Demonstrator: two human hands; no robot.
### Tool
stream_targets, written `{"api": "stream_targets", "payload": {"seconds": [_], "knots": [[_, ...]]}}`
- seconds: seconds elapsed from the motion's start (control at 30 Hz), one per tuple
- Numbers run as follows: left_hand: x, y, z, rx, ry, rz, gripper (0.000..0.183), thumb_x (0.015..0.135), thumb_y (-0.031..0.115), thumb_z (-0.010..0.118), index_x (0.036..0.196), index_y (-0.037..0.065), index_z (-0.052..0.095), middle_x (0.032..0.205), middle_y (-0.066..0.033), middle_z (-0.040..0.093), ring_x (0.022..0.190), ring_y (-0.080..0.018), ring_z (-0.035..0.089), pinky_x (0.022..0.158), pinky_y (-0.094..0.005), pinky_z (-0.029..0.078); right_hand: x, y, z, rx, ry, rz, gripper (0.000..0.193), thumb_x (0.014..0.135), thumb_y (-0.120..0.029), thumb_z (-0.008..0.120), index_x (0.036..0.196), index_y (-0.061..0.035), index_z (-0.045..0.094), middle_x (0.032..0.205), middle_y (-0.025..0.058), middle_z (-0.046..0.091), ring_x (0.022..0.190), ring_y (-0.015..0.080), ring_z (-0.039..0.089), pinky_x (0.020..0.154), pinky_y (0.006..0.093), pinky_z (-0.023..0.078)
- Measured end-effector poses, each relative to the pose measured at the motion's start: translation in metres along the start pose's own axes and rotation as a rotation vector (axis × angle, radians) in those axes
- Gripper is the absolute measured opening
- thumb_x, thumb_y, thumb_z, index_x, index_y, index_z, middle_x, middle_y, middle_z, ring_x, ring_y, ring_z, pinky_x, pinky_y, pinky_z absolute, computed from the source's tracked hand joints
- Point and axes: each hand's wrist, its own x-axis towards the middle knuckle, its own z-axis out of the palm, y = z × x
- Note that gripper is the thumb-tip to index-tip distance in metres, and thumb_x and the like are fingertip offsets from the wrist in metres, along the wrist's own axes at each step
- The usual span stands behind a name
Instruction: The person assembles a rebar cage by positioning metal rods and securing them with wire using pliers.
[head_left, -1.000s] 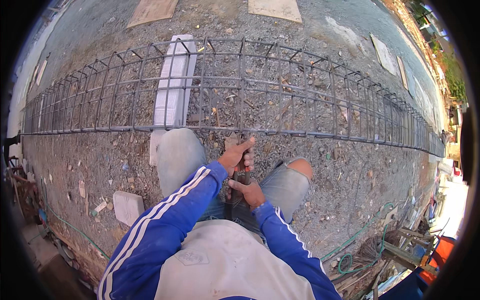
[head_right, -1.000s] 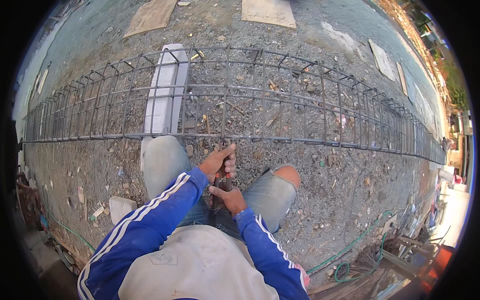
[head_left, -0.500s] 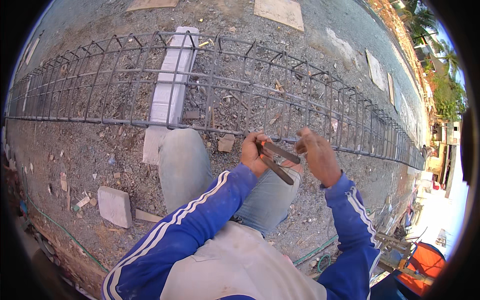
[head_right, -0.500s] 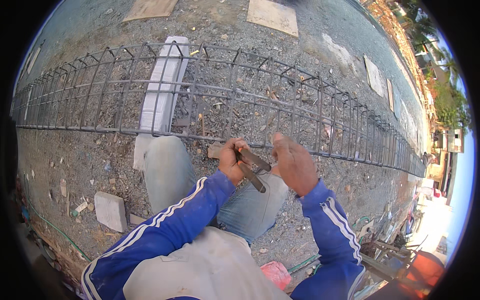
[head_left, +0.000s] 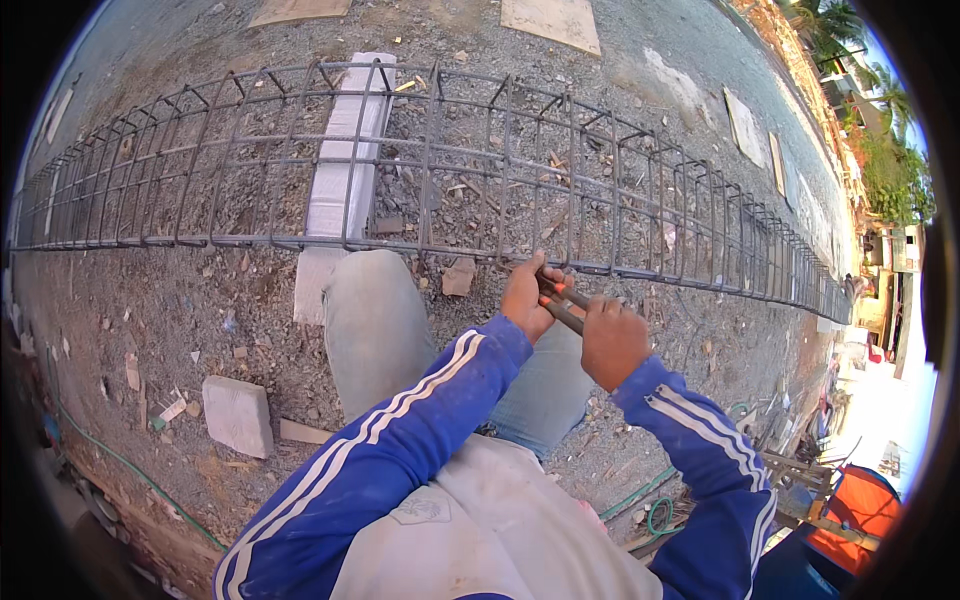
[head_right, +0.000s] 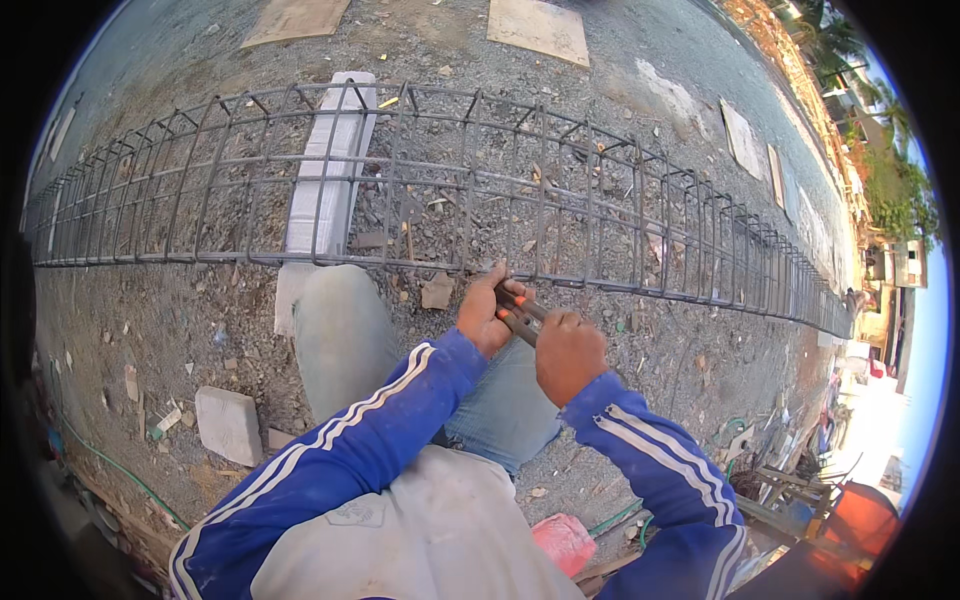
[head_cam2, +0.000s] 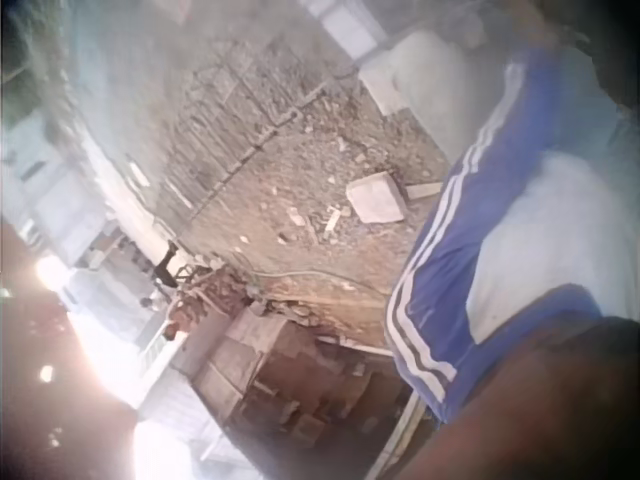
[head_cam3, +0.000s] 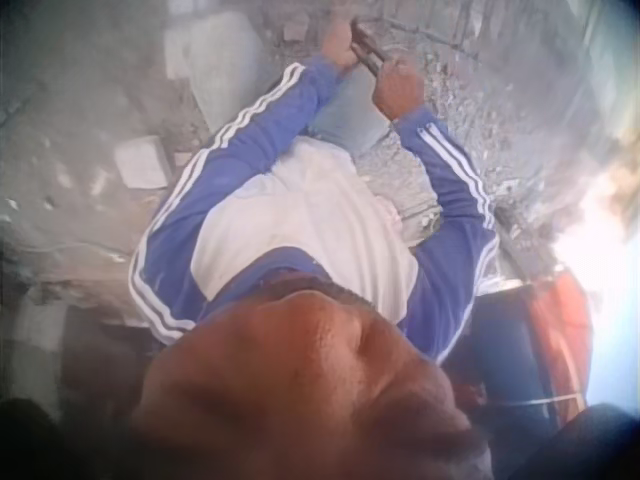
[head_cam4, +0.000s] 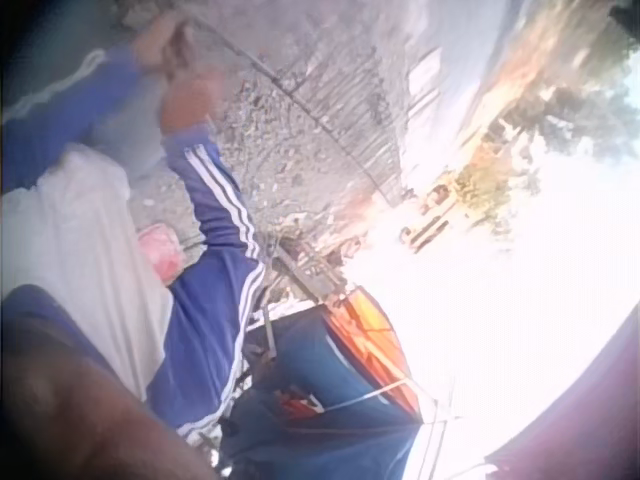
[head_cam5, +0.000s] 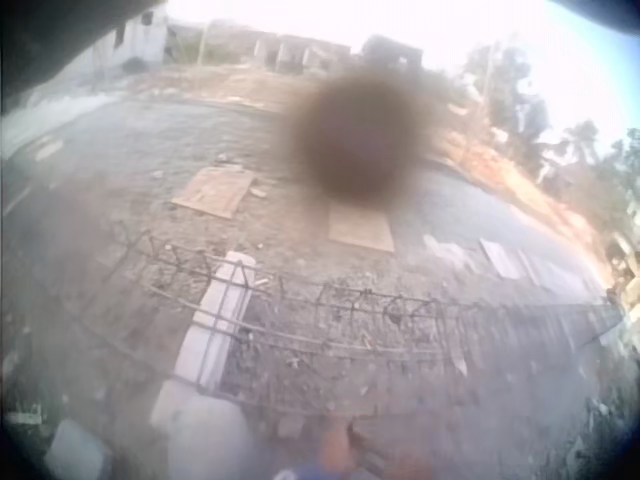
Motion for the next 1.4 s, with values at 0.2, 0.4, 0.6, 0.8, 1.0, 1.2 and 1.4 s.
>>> {"api": "stream_targets", "payload": {"seconds": [0.2, 0.4, 0.6, 0.8, 1.0, 1.2, 1.4], "knots": [[-0.006, -0.004, -0.027, 0.744, 0.227, 0.171, 0.043, 0.085, 0.038, 0.071, 0.060, 0.011, 0.048, 0.052, -0.0005, 0.046, 0.041, -0.0139, 0.047, 0.041, -0.0317, 0.042, -0.043, -0.087, 0.106, 0.608, 0.081, 0.434, 0.035, 0.073, -0.011, 0.061, 0.103, 0.0019, 0.049, 0.091, 0.0228, 0.061, 0.075, 0.0395, 0.064, 0.064, 0.0469, 0.053], [-0.007, 0.004, -0.047, 0.826, 0.231, 0.226, 0.041, 0.085, 0.034, 0.071, 0.059, 0.012, 0.048, 0.051, 0.0005, 0.044, 0.041, -0.0130, 0.046, 0.041, -0.0317, 0.042, -0.043, -0.102, 0.108, 0.794, 0.036, 0.471, 0.047, 0.078, -0.017, 0.064, 0.114, 0.0035, 0.044, 0.094, 0.0269, 0.061, 0.082, 0.0453, 0.063, 0.071, 0.0513, 0.051], [-0.017, 0.011, -0.053, 0.574, -0.015, 0.101, 0.031, 0.089, 0.038, 0.066, 0.082, 0.009, 0.058, 0.063, -0.0012, 0.056, 0.058, -0.0157, 0.059, 0.055, -0.0334, 0.052, -0.041, -0.081, 0.109, 1.031, -0.036, 0.380, 0.037, 0.081, -0.023, 0.067, 0.103, 0.0022, 0.052, 0.090, 0.0231, 0.062, 0.081, 0.0400, 0.063, 0.071, 0.0476, 0.050], [-0.007, 0.018, -0.077, 0.250, -0.396, -0.144, 0.032, 0.090, 0.036, 0.064, 0.106, 0.009, 0.058, 0.069, 0.0025, 0.057, 0.069, -0.0140, 0.063, 0.065, -0.0360, 0.055, -0.027, -0.042, 0.108, 1.795, -0.685, 0.254, 0.031, 0.088, -0.031, 0.067, 0.090, -0.0003, 0.059, 0.081, 0.0104, 0.063, 0.068, 0.0225, 0.063, 0.062, 0.0369, 0.051], [-0.016, 0.035, -0.080, 0.348, -0.270, -0.109, 0.036, 0.090, 0.035, 0.065, 0.110, 0.007, 0.055, 0.071, -0.0003, 0.060, 0.069, -0.0171, 0.063, 0.071, -0.0423, 0.057, -0.014, -0.074, 0.096, 2.054, -0.829, 0.458, 0.024, 0.088, -0.027, 0.067, 0.092, -0.0037, 0.061, 0.077, 0.0060, 0.060, 0.063, 0.0179, 0.058, 0.057, 0.0332, 0.049], [-0.013, 0.008, -0.059, 0.235, -0.383, -0.382, 0.036, 0.091, 0.045, 0.059, 0.075, 0.013, 0.052, 0.055, 0.0043, 0.044, 0.049, -0.0124, 0.049, 0.055, -0.0352, 0.049, -0.025, -0.059, 0.104, 2.252, -0.923, 0.487, 0.018, 0.089, -0.021, 0.063, 0.090, -0.0043, 0.058, 0.068, 0.0033, 0.051, 0.060, 0.0187, 0.053, 0.054, 0.0354, 0.047], [-0.032, 0.027, -0.071, 0.371, -0.224, -0.338, 0.042, 0.090, 0.047, 0.061, 0.067, 0.017, 0.043, 0.050, 0.0083, 0.035, 0.040, -0.0056, 0.038, 0.040, -0.0288, 0.036, -0.019, -0.104, 0.079, 2.125, -0.909, 0.588, 0.015, 0.082, -0.014, 0.058, 0.072, -0.0118, 0.048, 0.058, -0.0013, 0.036, 0.049, 0.0146, 0.038, 0.047, 0.0326, 0.036]]}}
